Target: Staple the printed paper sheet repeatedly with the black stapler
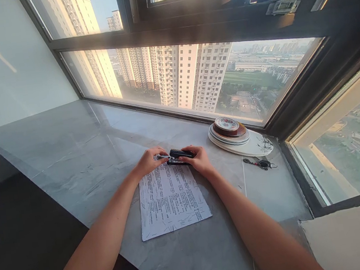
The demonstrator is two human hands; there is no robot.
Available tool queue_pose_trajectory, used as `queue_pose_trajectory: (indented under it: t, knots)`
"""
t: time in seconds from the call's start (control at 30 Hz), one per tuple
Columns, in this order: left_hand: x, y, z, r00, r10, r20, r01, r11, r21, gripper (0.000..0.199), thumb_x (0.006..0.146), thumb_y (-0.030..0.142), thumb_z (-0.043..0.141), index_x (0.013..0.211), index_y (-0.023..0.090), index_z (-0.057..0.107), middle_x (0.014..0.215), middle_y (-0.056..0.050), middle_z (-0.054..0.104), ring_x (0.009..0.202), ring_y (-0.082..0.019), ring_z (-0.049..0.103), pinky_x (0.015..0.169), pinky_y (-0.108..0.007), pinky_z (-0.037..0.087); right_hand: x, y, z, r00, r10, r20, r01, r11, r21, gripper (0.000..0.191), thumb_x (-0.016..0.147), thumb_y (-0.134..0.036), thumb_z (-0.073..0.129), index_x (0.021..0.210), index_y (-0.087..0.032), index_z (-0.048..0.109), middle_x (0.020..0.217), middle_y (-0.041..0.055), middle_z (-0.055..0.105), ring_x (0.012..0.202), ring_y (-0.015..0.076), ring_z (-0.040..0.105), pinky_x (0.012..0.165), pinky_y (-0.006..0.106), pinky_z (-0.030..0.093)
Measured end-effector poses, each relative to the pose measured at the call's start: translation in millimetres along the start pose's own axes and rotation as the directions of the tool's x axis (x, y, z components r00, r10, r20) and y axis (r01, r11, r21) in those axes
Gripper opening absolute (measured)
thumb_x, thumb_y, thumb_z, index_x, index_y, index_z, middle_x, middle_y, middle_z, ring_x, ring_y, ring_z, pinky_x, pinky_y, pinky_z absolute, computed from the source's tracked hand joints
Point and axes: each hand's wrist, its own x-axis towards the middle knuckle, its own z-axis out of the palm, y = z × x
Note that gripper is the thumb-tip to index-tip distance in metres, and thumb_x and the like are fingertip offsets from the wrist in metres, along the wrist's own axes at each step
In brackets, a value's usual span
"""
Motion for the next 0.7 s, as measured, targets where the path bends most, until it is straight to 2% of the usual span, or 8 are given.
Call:
queue_pose_trajectory:
  t: [0.13, 0.3, 0.47, 0.57, 0.7]
  knots:
    - [-1.6, 2.9, -0.9, 0.999, -0.019, 0.026, 0.019, 1.000, -0.009, 0.030, 0.084, 0.046, 0.070, 0.099, 0.020, 0.075, 0.109, -0.008, 0.069, 0.094, -0.023, 0.064, 0.075, -0.032, 0.050, -0.1, -1.3, -0.5, 1.000, -0.010, 0.003, 0.010, 1.000, 0.005, 0.035, 0.072, -0.042, 0.080, 0.097, -0.018, 0.078, 0.085, 0.0041, 0.070, 0.077, 0.0198, 0.062, 0.073, 0.032, 0.046]
    - [-0.8, 1.4, -1.2, 0.999, 0.040, 0.020, -0.039, 0.998, -0.042, 0.032, 0.083, 0.047, 0.071, 0.097, 0.019, 0.076, 0.104, -0.008, 0.069, 0.093, -0.022, 0.065, 0.084, -0.035, 0.052, -0.3, -1.4, 0.6, 1.000, 0.000, 0.001, 0.000, 1.000, 0.021, 0.033, 0.072, -0.040, 0.080, 0.097, -0.018, 0.078, 0.085, 0.0041, 0.069, 0.077, 0.0198, 0.062, 0.073, 0.032, 0.046]
    - [-0.5, -1.0, 0.3, 0.998, 0.043, 0.044, -0.040, 0.998, -0.057, 0.033, 0.081, 0.048, 0.073, 0.095, 0.019, 0.075, 0.101, -0.008, 0.070, 0.084, -0.020, 0.064, 0.078, -0.033, 0.053, -1.2, -5.0, 0.6, 0.999, -0.023, 0.040, 0.022, 0.999, 0.033, 0.034, 0.071, -0.040, 0.081, 0.097, -0.018, 0.077, 0.085, 0.0038, 0.069, 0.075, 0.0188, 0.061, 0.072, 0.031, 0.047]
    - [-0.9, -0.2, 0.6, 0.999, 0.040, 0.027, -0.038, 0.997, -0.073, 0.033, 0.079, 0.048, 0.074, 0.093, 0.019, 0.076, 0.099, -0.008, 0.070, 0.084, -0.021, 0.064, 0.077, -0.033, 0.053, -1.5, -6.3, 0.2, 0.998, -0.025, 0.056, 0.023, 0.999, 0.044, 0.034, 0.071, -0.042, 0.081, 0.096, -0.018, 0.077, 0.084, 0.0038, 0.068, 0.074, 0.0184, 0.060, 0.071, 0.031, 0.047]
    - [-0.8, 1.8, -1.6, 1.000, 0.031, -0.003, -0.031, 0.997, -0.074, 0.031, 0.079, 0.047, 0.075, 0.093, 0.020, 0.078, 0.099, -0.007, 0.071, 0.086, -0.021, 0.066, 0.078, -0.033, 0.052, -1.2, -3.4, 0.1, 1.000, 0.026, 0.010, -0.027, 0.996, 0.080, 0.038, 0.069, -0.045, 0.080, 0.096, -0.018, 0.077, 0.083, 0.0044, 0.070, 0.076, 0.0200, 0.061, 0.070, 0.031, 0.048]
